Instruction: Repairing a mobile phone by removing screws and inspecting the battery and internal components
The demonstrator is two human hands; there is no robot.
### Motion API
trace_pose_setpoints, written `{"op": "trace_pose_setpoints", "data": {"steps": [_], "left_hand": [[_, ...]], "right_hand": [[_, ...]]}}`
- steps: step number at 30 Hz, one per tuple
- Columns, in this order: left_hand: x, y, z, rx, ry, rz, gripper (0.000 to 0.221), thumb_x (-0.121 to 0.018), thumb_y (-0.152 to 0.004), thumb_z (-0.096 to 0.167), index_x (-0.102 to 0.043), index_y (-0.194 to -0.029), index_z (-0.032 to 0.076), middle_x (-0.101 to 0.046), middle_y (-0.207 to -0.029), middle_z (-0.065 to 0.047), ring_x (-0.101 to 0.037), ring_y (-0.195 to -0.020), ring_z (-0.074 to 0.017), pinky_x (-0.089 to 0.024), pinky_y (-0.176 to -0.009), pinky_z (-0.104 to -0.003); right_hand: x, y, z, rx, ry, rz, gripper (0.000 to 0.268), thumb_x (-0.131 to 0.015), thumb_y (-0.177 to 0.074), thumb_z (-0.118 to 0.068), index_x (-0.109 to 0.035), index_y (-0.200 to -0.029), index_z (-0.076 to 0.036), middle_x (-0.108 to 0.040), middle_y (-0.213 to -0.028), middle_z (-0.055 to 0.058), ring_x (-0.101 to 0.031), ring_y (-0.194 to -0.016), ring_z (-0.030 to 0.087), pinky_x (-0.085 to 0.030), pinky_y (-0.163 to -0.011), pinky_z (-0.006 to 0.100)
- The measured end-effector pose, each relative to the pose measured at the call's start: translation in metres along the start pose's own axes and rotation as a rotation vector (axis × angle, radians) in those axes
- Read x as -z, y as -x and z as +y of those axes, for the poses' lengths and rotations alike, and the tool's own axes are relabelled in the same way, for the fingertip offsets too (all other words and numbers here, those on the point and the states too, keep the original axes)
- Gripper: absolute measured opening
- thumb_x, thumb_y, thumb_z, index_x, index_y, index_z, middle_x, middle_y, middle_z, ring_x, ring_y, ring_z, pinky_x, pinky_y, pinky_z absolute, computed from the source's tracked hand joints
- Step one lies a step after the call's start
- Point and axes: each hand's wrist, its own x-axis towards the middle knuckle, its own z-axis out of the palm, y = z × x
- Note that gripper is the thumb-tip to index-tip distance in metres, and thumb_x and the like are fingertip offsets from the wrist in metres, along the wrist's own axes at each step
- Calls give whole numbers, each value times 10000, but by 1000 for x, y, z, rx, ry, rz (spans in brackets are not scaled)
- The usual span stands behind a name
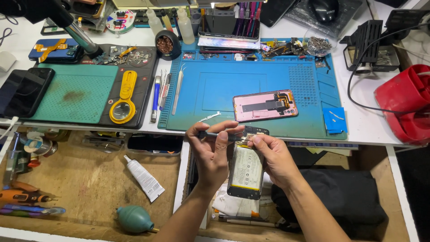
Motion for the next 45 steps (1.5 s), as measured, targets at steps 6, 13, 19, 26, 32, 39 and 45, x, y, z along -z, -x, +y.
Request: {"op": "trace_pose_setpoints", "data": {"steps": [6, 13, 19, 26, 32, 39, 45], "left_hand": [[0, 0, -1, -3, 1, 2, 262, -466, -1066, 73, -252, -1216, 89, -712, -1083, -269, -765, -940, -384, -659, -808, -477], [0, -1, 1, 2, -15, -9, 247, -457, -1070, 75, -257, -1214, 94, -713, -1088, -260, -765, -939, -370, -658, -809, -461], [2, -1, 0, -28, -31, -29, 247, -457, -1068, 66, -258, -1212, 88, -713, -1089, -272, -768, -932, -388, -661, -799, -469], [3, -3, 1, -16, -23, -58, 243, -456, -1071, 75, -258, -1212, 85, -718, -1084, -263, -771, -910, -366, -661, -796, -441], [5, -6, 1, -38, -31, -113, 256, -477, -1054, 29, -263, -1191, 64, -714, -1057, -271, -771, -911, -390, -657, -803, -449], [6, -3, -4, -45, -59, -235, 372, -508, -1014, -56, -231, -1235, 58, -680, -1167, -276, -742, -1016, -424, -622, -881, -478], [7, 1, -7, -6, -36, -219, 370, -502, -1028, -36, -235, -1258, 73, -683, -1140, -277, -735, -1024, -416, -621, -876, -468]], "right_hand": [[2, -1, 2, 3, 3, -12, 239, -656, -1004, -179, -676, -845, -2, -700, -694, 65, -738, -630, 160, -628, -589, 307], [1, 0, -1, 4, 29, -26, 246, -662, -1002, -186, -681, -835, -6, -701, -675, 65, -731, -605, 152, -619, -577, 294], [-4, 4, -7, 12, 39, -29, 262, -661, -1005, -194, -684, -820, -10, -702, -659, 67, -727, -598, 147, -618, -568, 294], [-5, 4, -9, 11, 76, -25, 265, -677, -996, -201, -682, -798, -25, -669, -623, 38, -706, -567, 125, -600, -548, 261], [-2, 4, -9, -5, 113, -9, 254, -693, -983, -201, -696, -795, -32, -668, -626, 31, -699, -573, 117, -597, -547, 262], [3, -1, -6, -13, 96, 72, 236, -694, -982, -204, -689, -824, -29, -683, -656, 41, -698, -577, 118, -592, -556, 260], [2, 0, -6, -29, 82, 90, 220, -685, -980, -195, -695, -839, -27, -697, -692, 57, -703, -602, 129, -601, -581, 274]]}}
